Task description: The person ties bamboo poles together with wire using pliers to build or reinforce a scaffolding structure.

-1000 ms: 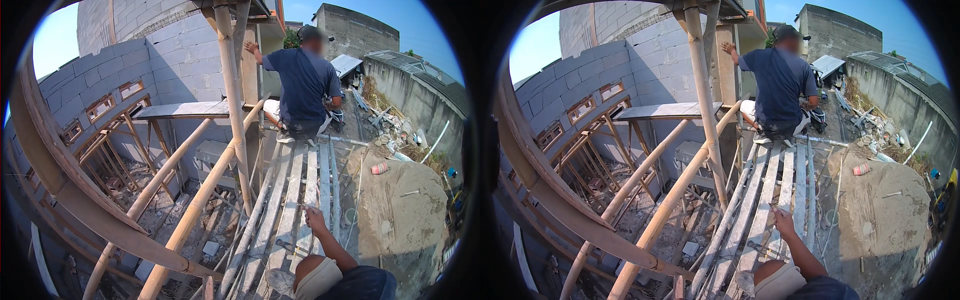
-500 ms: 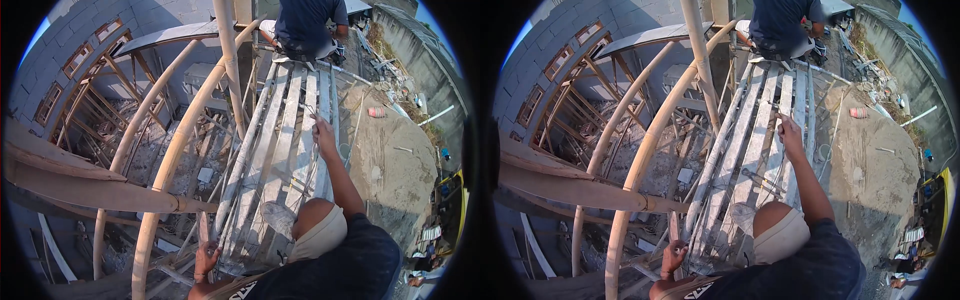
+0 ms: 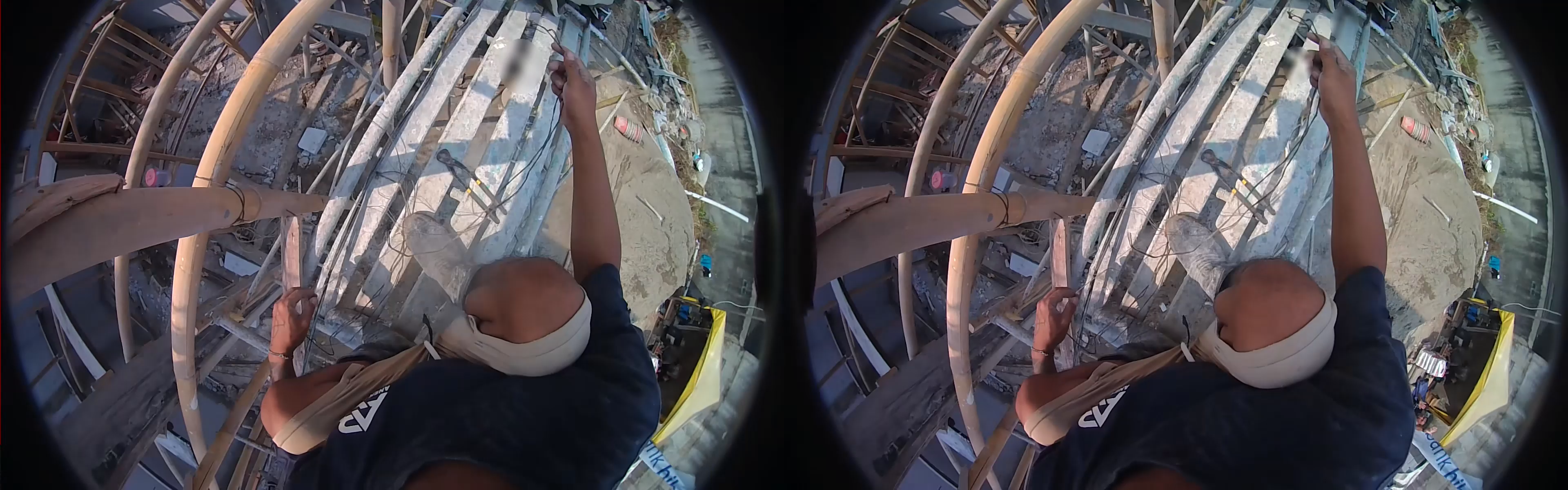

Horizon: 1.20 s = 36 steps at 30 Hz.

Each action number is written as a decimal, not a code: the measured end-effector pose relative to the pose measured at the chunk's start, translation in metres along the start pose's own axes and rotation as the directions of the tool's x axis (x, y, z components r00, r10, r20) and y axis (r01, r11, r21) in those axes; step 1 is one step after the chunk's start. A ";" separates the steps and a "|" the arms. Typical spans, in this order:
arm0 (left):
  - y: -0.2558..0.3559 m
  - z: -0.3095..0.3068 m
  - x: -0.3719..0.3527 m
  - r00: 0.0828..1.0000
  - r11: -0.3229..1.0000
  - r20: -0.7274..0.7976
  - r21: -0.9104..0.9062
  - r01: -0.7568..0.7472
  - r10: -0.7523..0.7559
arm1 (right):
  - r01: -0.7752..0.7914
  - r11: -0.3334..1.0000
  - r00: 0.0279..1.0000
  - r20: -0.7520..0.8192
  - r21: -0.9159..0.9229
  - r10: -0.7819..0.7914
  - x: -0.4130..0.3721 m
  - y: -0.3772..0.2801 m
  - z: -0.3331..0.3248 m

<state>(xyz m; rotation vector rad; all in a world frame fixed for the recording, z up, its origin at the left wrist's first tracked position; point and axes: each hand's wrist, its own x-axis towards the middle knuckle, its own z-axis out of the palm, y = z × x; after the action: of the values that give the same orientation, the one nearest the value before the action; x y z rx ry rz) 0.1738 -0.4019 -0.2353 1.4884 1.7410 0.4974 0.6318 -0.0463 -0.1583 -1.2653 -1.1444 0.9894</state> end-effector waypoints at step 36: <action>0.017 -0.063 0.004 0.996 0.998 0.079 0.048 -0.050 0.047 | 0.690 0.622 0.719 0.248 -0.371 -0.649 0.032 -0.203 0.062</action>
<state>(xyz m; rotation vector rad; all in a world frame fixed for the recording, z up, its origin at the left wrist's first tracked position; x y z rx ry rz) 0.1371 -0.3826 -0.1851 1.5678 1.6712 0.4177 0.5652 -0.0196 0.0440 -0.9783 -1.8136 0.2077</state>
